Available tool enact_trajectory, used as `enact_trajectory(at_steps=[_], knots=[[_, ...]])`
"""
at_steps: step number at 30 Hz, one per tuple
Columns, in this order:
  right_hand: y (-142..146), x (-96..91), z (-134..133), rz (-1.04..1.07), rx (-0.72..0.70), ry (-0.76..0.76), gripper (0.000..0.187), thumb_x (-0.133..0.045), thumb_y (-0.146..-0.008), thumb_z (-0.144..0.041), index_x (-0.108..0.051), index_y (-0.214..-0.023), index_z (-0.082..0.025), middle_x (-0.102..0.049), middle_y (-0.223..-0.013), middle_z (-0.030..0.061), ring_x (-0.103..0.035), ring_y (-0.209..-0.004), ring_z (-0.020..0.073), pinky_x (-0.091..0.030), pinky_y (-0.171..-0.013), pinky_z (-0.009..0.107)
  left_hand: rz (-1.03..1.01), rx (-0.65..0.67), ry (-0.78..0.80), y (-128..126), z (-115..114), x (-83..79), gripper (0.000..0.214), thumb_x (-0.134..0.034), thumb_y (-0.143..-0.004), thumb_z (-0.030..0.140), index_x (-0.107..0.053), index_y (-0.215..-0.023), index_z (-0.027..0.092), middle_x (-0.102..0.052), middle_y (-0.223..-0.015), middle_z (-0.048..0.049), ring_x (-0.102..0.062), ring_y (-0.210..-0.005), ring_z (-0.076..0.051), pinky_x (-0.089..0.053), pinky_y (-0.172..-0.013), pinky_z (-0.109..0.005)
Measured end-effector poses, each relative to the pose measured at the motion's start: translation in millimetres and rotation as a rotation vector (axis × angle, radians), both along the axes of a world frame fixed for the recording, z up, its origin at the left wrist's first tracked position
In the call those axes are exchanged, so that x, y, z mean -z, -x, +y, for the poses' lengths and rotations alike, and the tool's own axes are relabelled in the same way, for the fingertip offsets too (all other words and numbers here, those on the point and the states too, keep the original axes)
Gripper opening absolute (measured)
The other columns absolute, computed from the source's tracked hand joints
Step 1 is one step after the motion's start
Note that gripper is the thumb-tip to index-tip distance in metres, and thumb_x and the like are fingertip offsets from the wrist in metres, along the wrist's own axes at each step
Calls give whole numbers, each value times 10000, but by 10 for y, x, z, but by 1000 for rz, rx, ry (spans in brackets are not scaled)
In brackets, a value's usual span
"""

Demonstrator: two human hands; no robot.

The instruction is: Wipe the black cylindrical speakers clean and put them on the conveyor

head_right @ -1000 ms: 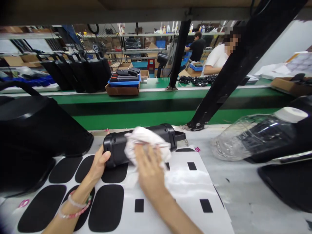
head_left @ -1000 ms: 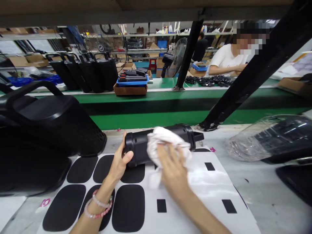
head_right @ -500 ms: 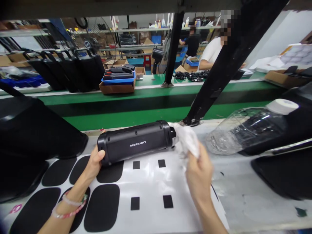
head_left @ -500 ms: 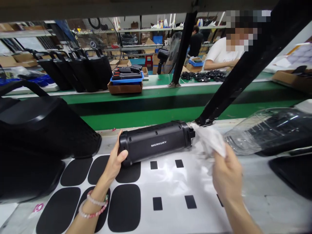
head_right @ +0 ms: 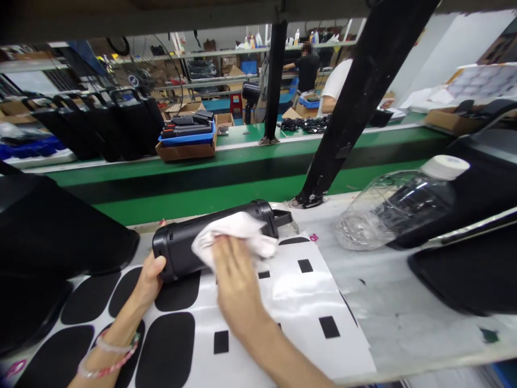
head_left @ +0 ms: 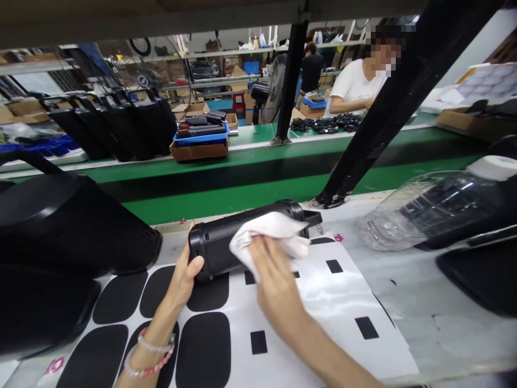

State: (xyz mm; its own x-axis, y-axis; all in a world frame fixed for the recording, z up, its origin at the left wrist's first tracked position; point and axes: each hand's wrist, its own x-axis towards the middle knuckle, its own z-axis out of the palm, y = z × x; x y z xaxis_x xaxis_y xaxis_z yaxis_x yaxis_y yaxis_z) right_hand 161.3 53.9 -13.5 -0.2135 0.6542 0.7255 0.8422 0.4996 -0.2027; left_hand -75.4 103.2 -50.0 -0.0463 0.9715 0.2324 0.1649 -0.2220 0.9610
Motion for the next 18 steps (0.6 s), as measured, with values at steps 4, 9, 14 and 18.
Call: enact_trajectory(at_steps=[4, 9, 14, 18], knots=[[71, -57, 36, -137, 107, 15, 590, -360, -832, 47, -490, -1399, -56, -715, -1149, 141, -677, -979, 260, -559, -826, 414, -9, 20, 35, 0, -16, -55, 795, -621, -764, 687, -525, -1393, 211, -563, -1424, -94, -340, -1445, -361, -216, -1217, -484], [1, -75, 83, -161, 147, -96, 581, -352, -787, 68, -530, -1333, -17, -645, -1300, 149, -470, -1341, 319, -365, -1126, 529, -20, 8, 63, -4, -11, -84, 806, -629, -743, 700, -552, -1367, 196, -583, -1397, -102, -369, -1425, -369, -258, -1200, -482], [-24, -36, 103, -142, 255, -88, 579, -374, -786, 56, -537, -1335, -35, -665, -1256, 173, -487, -1336, 320, -362, -1127, 562, -24, -7, 49, 16, -2, -29, 789, -643, -750, 672, -547, -1371, 195, -583, -1394, -106, -419, -1389, -380, -273, -1190, -501], [124, 3, 81, -89, 88, -102, 605, -354, -767, 83, -569, -1318, -47, -662, -1282, 126, -407, -1406, 276, -281, -1199, 510, -36, -14, 40, 21, 7, 3, 779, -643, -751, 670, -554, -1361, 195, -599, -1374, -108, -442, -1372, -380, -269, -1192, -508]])
